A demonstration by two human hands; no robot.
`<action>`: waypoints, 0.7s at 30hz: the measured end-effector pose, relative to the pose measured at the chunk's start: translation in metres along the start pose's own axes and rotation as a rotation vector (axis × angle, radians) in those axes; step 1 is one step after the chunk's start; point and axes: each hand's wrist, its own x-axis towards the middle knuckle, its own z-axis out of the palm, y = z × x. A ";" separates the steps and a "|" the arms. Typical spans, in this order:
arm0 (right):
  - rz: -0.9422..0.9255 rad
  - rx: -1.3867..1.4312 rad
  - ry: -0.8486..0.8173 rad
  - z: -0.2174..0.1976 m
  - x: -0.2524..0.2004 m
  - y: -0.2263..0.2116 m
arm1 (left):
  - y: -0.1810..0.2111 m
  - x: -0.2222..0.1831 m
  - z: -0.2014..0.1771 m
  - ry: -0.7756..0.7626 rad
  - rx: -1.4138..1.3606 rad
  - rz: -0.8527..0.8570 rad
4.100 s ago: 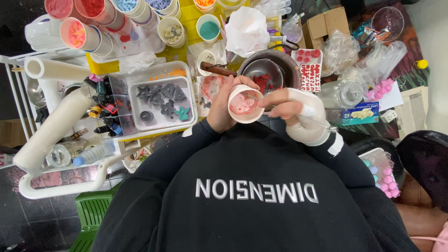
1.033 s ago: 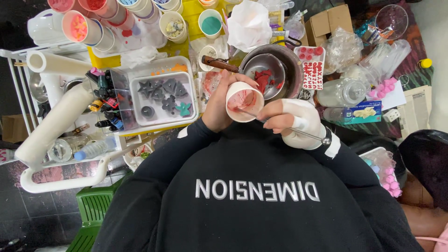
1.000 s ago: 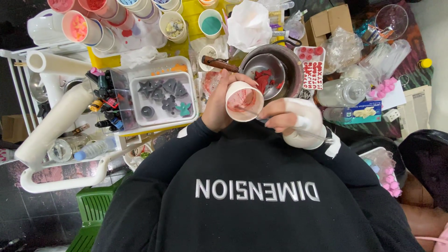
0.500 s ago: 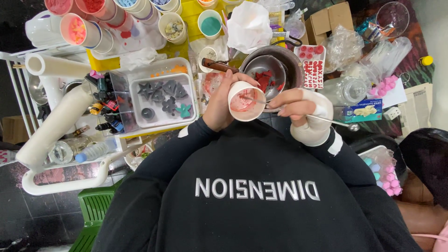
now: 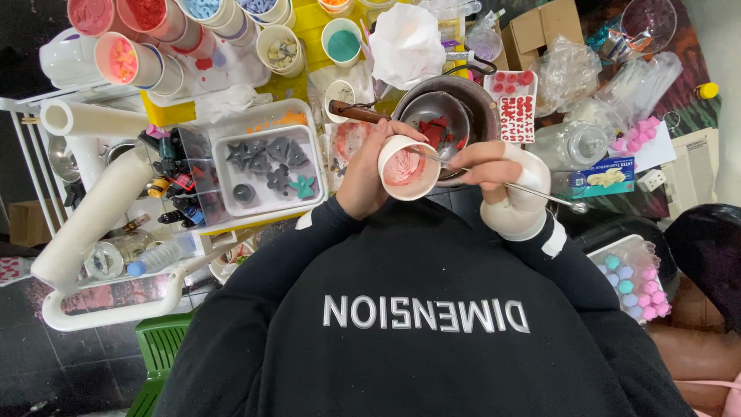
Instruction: Stirring red colorant into melted wax inside a small cup using a metal tool.
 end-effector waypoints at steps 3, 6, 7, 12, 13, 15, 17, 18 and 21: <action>-0.008 0.006 -0.108 0.002 -0.002 0.006 | -0.008 0.001 -0.009 0.039 -0.037 0.009; 0.026 0.020 -0.133 0.001 -0.002 -0.001 | 0.000 -0.002 -0.006 0.047 -0.007 -0.006; 0.027 0.020 -0.133 0.003 -0.008 0.002 | 0.000 -0.003 -0.006 0.047 -0.007 -0.006; -0.030 0.371 0.497 0.014 -0.024 0.022 | 0.005 -0.010 -0.007 0.000 0.022 0.050; -0.031 0.373 0.495 0.011 -0.029 0.024 | 0.003 -0.012 -0.011 0.002 0.021 0.052; 0.046 0.461 0.720 0.005 -0.037 0.029 | 0.000 -0.016 -0.020 0.053 0.002 0.092; 0.091 0.399 0.669 0.001 -0.039 0.030 | 0.008 -0.027 -0.019 0.033 -0.017 0.082; 0.136 0.335 0.620 -0.001 -0.040 0.031 | 0.011 -0.033 -0.019 0.012 -0.036 0.070; 0.282 0.128 0.340 -0.002 -0.051 0.041 | 0.020 -0.049 -0.027 -0.074 -0.008 0.083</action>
